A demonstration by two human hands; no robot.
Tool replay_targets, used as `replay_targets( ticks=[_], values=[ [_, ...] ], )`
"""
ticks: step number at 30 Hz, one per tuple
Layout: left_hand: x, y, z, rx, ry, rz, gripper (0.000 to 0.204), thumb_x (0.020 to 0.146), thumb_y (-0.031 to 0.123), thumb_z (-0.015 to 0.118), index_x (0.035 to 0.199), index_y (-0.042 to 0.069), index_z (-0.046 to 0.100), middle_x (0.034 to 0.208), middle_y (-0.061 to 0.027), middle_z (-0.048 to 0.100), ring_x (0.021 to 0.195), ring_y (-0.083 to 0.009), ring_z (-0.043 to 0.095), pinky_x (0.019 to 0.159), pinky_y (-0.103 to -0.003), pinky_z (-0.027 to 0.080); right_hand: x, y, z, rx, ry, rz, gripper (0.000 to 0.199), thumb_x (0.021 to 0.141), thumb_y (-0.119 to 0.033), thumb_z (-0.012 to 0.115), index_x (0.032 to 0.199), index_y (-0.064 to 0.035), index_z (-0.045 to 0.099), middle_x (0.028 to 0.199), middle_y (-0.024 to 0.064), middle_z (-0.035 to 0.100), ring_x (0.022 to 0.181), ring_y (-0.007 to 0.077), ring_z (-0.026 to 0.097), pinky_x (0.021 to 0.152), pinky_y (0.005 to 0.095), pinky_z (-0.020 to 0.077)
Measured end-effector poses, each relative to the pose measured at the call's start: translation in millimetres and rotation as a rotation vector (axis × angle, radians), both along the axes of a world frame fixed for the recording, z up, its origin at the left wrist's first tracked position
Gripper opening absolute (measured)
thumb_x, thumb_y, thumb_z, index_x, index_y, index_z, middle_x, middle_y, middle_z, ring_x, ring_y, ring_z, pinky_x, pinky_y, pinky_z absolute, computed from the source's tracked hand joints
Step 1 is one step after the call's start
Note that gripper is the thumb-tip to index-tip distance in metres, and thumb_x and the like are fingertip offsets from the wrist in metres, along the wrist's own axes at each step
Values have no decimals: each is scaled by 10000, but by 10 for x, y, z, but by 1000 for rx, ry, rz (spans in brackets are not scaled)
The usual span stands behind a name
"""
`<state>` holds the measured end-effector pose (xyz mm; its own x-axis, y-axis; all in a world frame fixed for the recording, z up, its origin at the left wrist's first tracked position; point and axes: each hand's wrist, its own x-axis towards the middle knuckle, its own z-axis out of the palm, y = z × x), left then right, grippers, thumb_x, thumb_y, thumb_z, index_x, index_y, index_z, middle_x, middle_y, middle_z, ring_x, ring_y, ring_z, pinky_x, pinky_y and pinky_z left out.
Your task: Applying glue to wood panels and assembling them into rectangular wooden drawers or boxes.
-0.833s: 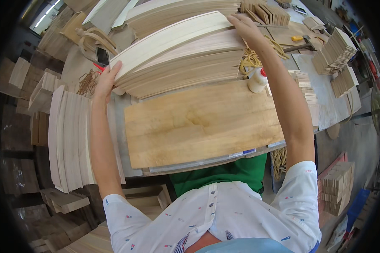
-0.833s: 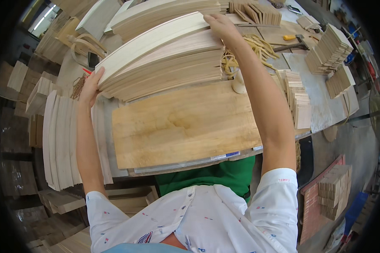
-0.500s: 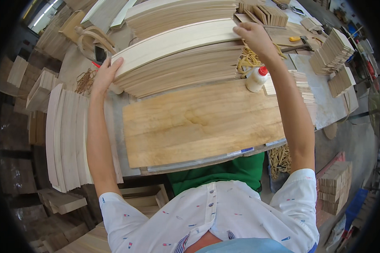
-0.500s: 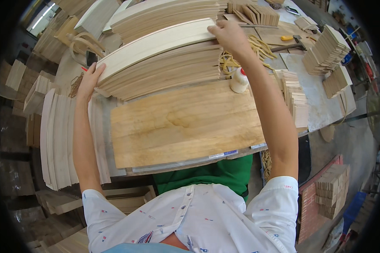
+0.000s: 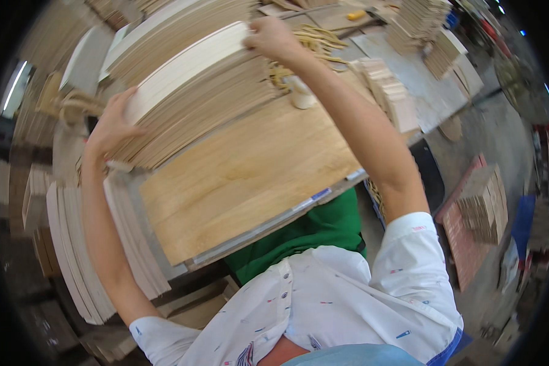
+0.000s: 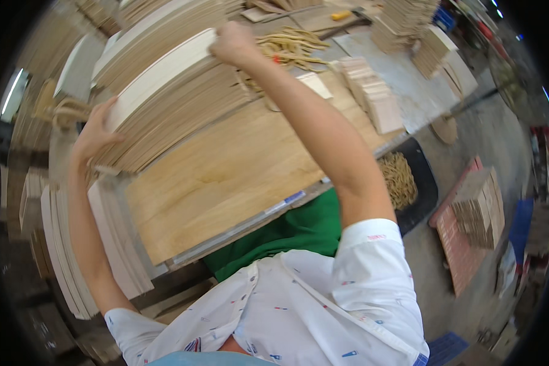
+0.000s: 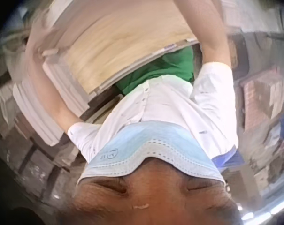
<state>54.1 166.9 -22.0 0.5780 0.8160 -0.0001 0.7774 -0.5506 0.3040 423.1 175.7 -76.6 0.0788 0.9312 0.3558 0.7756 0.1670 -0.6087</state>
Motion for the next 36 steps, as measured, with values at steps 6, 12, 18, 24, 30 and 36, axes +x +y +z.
replay_targets(
  ticks=[6,12,18,24,30,36],
  values=[
    [146,-339,203,82,-1,137,864,589,179,741,1383,115,408,1291,-153,427,1222,-306,414,1058,-355,323,-47,-281,156,163,38,-52,441,753,-245,680,1115,3,636,942,155,664,827,269,620,770,352,484],
    [346,-1478,-90,271,9,163,930,533,149,826,1373,124,429,1293,-157,400,1213,-333,400,1034,-411,336,164,-1755,138,145,296,21,377,802,-137,667,1143,10,600,1060,146,626,895,259,598,794,332,484],
    [572,-1886,-1274,-6,-133,75,916,528,177,851,1351,116,454,1298,-186,393,1215,-373,371,1046,-437,322,323,-2366,-1144,-58,269,-74,396,786,-59,673,1164,10,577,1134,151,588,959,272,558,824,328,480],
    [679,-2379,-1344,-106,-51,65,922,518,206,868,1342,123,463,1315,-180,374,1226,-380,341,1044,-449,319,405,-2982,-1101,-235,202,-122,444,786,-56,688,1205,-1,551,1176,156,556,1075,280,511,887,349,445],
    [569,-2620,-1510,-116,-23,26,961,479,189,877,1341,111,459,1351,-164,360,1233,-382,337,1051,-462,317,333,-3271,-1078,-325,-18,33,560,727,-41,729,1241,9,510,1228,176,504,1125,341,468,952,392,395],
    [602,-2696,-1555,-145,-9,31,943,494,225,871,1342,135,467,1369,-157,353,1242,-379,334,1050,-455,315,439,-3248,-1054,-323,-98,103,590,690,-2,735,1238,-7,517,1224,163,495,1086,346,479,920,408,411]
  ],
)
